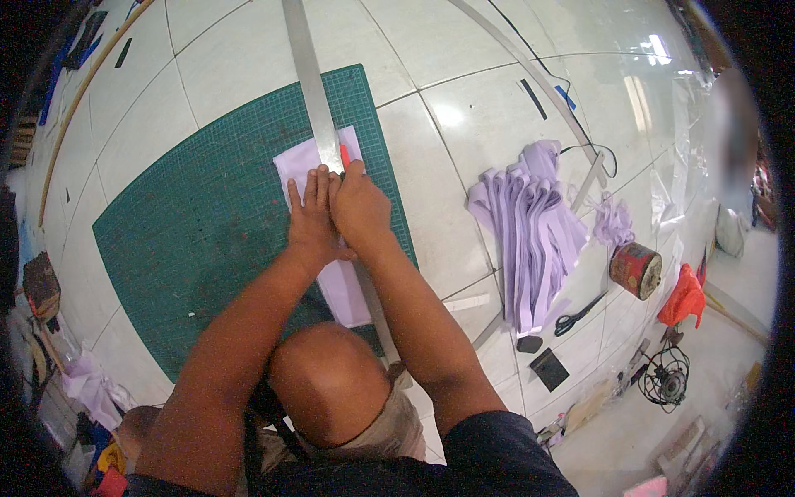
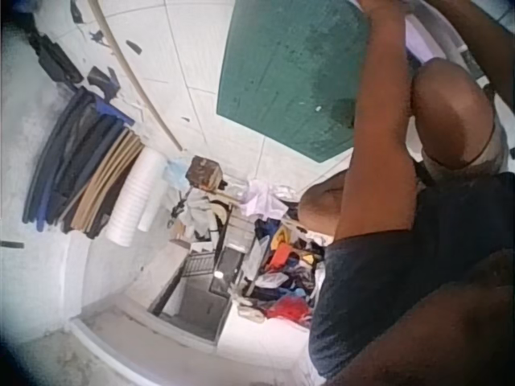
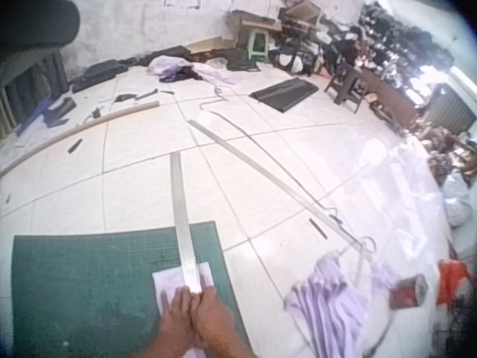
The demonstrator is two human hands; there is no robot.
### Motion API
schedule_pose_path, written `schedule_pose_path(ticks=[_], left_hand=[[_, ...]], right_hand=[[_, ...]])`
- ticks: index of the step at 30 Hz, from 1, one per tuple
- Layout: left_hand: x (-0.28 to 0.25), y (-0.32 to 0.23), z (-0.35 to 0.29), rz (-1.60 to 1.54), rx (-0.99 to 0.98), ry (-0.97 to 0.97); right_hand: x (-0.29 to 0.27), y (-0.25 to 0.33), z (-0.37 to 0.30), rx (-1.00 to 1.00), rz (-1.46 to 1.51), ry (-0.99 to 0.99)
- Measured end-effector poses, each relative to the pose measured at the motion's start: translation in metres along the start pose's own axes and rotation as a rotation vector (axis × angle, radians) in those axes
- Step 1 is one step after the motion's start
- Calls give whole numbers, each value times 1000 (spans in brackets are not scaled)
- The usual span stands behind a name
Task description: The person cuts strips of purple fabric using a utility knife and a metal ruler on a cutting mat while sitting on the tiled floor of a workshop.
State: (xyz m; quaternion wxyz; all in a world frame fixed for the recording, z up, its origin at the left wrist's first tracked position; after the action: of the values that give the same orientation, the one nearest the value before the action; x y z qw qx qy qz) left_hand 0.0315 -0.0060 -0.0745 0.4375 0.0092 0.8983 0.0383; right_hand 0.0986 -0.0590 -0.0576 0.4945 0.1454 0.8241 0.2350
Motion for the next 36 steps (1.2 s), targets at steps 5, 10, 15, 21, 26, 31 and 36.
schedule_pose_path(ticks=[5,10,15,21,26,31,36], left_hand=[[3,0,0,19,-3,28],[-4,-2,2,27,-11,-24],[-3,2,-3,24,-33,-362],[-7,-1,-4,-45,-2,-235],[-11,-3,-1,-83,7,-192],[-10,-2,-3,-100,19,-178],[-11,-1,-6,-85,23,-184]], right_hand=[[2,4,2,-23,-5,37],[1,-9,0,-1,22,92],[14,-57,-70,73,-50,198],[23,-131,-191,232,-68,323],[25,-196,-299,222,-104,301],[10,-215,-346,300,-220,347],[-19,-172,-283,269,-144,216]])
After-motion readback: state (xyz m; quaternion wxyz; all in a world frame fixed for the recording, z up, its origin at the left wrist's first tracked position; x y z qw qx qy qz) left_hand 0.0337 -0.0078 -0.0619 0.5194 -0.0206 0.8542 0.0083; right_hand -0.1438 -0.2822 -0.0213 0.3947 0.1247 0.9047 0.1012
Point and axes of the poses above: each hand's wrist, its own z-axis towards the middle knuckle, its own x-axis out of the palm, y = z × x, the point moved 10 cm from there along z, towards the middle knuckle, and after that the axes turned 7 degrees about -y, right-handed, at the moved point
